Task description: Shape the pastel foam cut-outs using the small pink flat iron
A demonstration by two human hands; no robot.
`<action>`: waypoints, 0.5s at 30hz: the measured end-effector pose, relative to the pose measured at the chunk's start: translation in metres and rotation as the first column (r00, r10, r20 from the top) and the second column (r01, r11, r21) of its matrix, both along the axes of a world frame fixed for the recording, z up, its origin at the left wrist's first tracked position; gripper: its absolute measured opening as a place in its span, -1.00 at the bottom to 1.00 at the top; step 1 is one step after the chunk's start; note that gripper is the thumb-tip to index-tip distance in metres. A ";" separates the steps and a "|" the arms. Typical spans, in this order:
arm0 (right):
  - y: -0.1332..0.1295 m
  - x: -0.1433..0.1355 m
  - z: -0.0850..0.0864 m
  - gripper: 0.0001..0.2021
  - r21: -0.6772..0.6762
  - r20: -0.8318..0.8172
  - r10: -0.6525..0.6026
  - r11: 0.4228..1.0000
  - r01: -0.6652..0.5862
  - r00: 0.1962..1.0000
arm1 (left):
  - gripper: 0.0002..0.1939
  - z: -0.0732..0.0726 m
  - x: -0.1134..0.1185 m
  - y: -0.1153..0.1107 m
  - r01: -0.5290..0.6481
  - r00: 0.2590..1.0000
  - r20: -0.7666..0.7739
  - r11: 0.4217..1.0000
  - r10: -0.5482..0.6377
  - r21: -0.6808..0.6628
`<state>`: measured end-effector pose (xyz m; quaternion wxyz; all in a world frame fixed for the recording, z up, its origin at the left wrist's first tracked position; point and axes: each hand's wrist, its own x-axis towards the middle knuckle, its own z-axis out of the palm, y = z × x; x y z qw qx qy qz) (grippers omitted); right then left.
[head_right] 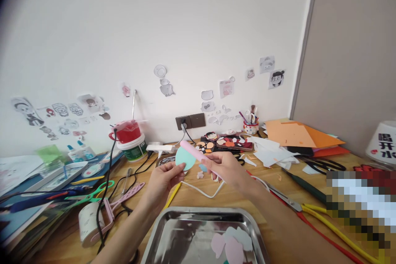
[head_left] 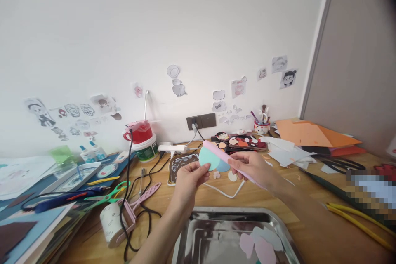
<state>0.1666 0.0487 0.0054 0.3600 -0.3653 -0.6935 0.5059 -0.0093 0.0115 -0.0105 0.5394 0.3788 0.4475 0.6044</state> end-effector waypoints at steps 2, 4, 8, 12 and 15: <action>-0.001 0.001 0.004 -0.73 0.000 0.001 -0.015 1.000 0.015 1.000 | -0.79 0.000 -0.001 0.001 -0.003 1.000 -0.006 1.000 0.003 -0.003; -0.002 0.001 0.007 -0.74 0.003 0.000 -0.021 1.000 0.021 1.000 | -0.79 -0.001 -0.001 0.001 -0.001 1.000 -0.008 1.000 0.001 -0.006; -0.002 0.000 0.007 -0.73 0.009 -0.007 -0.028 1.000 0.028 1.000 | -0.79 0.000 -0.002 0.000 -0.007 1.000 0.007 1.000 0.007 -0.016; 0.001 0.001 0.004 -0.73 0.014 -0.021 -0.057 0.998 0.057 0.998 | -0.79 0.001 -0.002 0.000 -0.007 1.000 0.006 1.000 0.007 -0.010; 0.005 0.005 0.002 -0.72 0.017 -0.035 -0.100 0.995 0.100 0.994 | -0.79 0.001 -0.003 0.002 -0.019 1.000 0.003 1.000 0.019 -0.021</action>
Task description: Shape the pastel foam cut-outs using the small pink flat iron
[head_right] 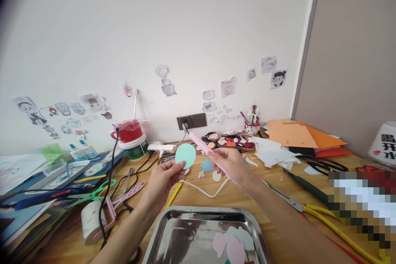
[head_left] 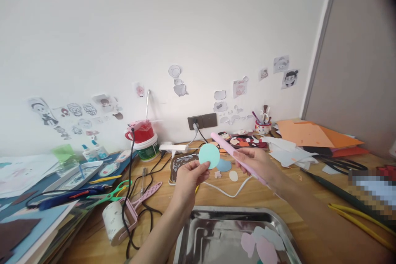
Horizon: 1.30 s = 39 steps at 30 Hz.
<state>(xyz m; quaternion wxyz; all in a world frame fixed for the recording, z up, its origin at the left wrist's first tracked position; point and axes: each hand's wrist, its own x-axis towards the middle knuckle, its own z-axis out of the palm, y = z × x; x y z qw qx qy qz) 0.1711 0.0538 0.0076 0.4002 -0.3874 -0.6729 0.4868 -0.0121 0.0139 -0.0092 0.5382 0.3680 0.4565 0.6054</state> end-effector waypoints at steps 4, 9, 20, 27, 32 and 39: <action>0.001 0.001 0.000 -0.70 -0.014 0.014 0.023 1.000 -0.023 1.000 | -0.79 -0.002 -0.001 0.001 0.000 1.000 0.001 1.000 0.000 -0.010; -0.004 -0.006 -0.007 -0.69 -0.063 0.066 0.164 0.985 -0.160 0.984 | -0.79 -0.005 0.000 0.001 0.021 1.000 -0.013 1.000 -0.021 -0.005; -0.007 -0.006 -0.002 -0.71 -0.046 0.058 0.141 0.989 -0.138 0.988 | -0.78 -0.001 0.000 -0.001 0.019 0.998 -0.060 1.000 -0.018 0.008; 0.003 0.003 0.000 -0.69 -0.023 0.000 0.005 1.000 -0.005 1.000 | -0.78 0.000 -0.003 0.000 -0.003 0.999 -0.050 1.000 0.003 -0.005; 0.007 0.009 0.000 -0.66 -0.050 0.025 0.063 0.997 -0.062 0.998 | -0.78 -0.001 -0.003 0.000 0.003 0.999 -0.043 1.000 -0.003 -0.005; -0.003 0.000 -0.006 -0.70 -0.101 0.138 0.284 0.957 -0.271 0.949 | -0.80 -0.004 0.002 0.000 0.067 0.992 -0.106 0.996 -0.073 -0.061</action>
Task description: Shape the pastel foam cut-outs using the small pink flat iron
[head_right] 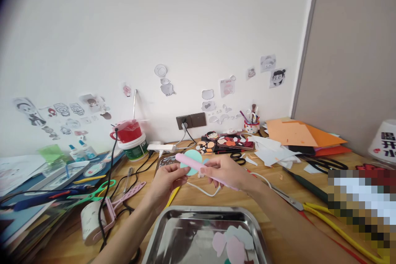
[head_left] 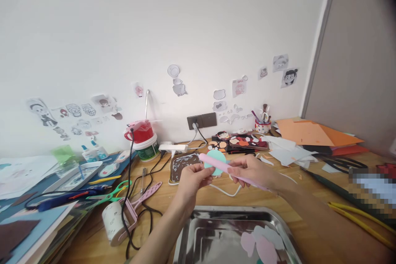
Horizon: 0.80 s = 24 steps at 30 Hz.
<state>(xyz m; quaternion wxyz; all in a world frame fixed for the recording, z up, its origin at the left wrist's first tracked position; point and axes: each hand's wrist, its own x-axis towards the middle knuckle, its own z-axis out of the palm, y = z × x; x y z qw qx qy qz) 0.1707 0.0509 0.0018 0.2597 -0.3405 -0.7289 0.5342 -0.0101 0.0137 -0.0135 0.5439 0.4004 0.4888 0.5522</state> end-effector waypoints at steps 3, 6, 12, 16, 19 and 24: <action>0.000 -0.001 -0.001 -0.69 0.018 0.002 -0.009 1.000 0.009 1.000 | -0.80 0.000 0.001 -0.001 0.008 1.000 -0.030 1.000 -0.009 -0.004; -0.002 0.000 0.003 -0.68 0.028 -0.012 -0.046 0.999 0.047 0.999 | -0.80 0.002 0.000 -0.002 0.030 0.999 -0.032 0.999 -0.030 0.021; 0.001 0.001 0.005 -0.67 0.019 -0.068 -0.118 0.993 0.120 0.991 | -0.81 0.004 -0.003 -0.001 0.021 0.999 -0.034 0.999 -0.019 0.041; 0.008 0.004 0.001 -0.67 0.024 -0.094 -0.163 0.986 0.166 0.982 | -0.82 0.006 -0.005 -0.001 0.004 0.999 -0.037 0.999 -0.003 0.036; 0.012 0.008 0.000 -0.67 0.032 -0.117 -0.220 0.974 0.225 0.969 | -0.83 0.007 -0.007 -0.001 -0.007 0.999 -0.042 1.000 0.008 0.028; 0.013 0.011 0.004 -0.67 0.008 -0.100 -0.208 0.978 0.210 0.973 | -0.83 0.007 -0.010 0.000 -0.022 0.998 -0.061 0.999 0.024 0.025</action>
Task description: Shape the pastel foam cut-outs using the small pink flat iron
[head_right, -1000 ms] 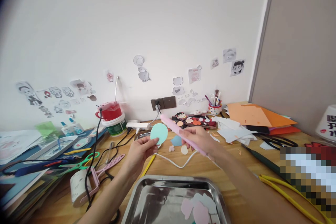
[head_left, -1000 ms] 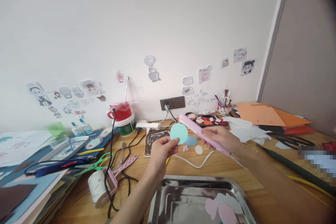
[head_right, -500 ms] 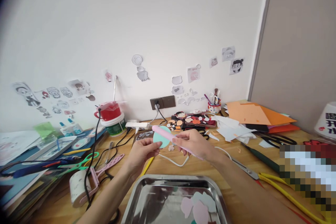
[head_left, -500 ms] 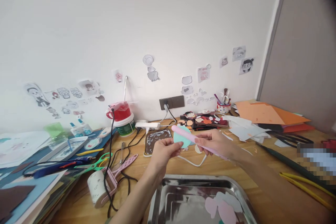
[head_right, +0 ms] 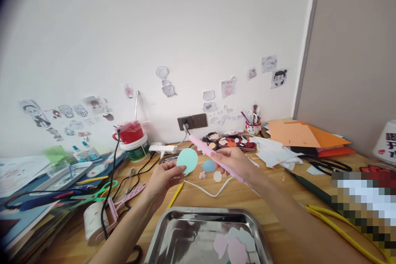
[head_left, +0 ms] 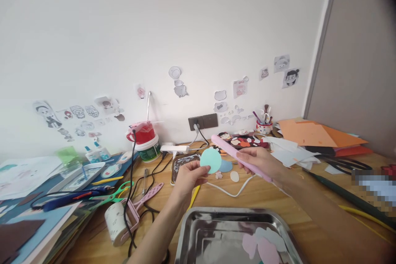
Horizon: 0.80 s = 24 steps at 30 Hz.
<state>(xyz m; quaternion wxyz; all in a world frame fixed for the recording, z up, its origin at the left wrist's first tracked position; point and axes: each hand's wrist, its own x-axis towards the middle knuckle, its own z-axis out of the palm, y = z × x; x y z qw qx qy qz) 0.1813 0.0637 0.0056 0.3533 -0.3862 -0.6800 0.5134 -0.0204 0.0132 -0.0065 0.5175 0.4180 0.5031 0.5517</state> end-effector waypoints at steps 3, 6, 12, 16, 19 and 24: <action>-0.005 -0.004 -0.001 -0.69 -0.032 0.029 0.086 0.996 -0.085 0.996 | -0.83 -0.003 -0.002 0.001 0.020 1.000 -0.006 1.000 -0.020 0.001; -0.009 -0.008 -0.004 -0.69 -0.026 0.043 0.118 0.993 -0.117 0.992 | -0.81 -0.005 -0.002 0.001 0.037 0.999 0.012 0.999 -0.037 -0.007; -0.009 -0.013 -0.009 -0.67 0.001 0.023 0.101 0.995 -0.101 0.995 | -0.69 -0.002 0.007 -0.003 0.099 0.995 0.019 0.994 -0.098 -0.035; -0.010 -0.016 -0.009 -0.66 0.006 0.008 0.087 0.996 -0.087 0.996 | -0.78 -0.005 0.010 -0.003 0.084 0.995 0.049 0.996 -0.083 -0.027; -0.011 -0.015 -0.006 -0.67 0.006 0.006 0.062 0.998 -0.062 0.998 | -0.80 -0.008 0.007 0.001 0.060 0.996 0.069 0.998 -0.059 -0.015; -0.006 -0.006 -0.002 -0.70 0.029 -0.009 -0.011 1.000 0.012 1.000 | -0.79 -0.009 0.002 0.003 0.025 0.998 0.066 0.999 -0.023 -0.026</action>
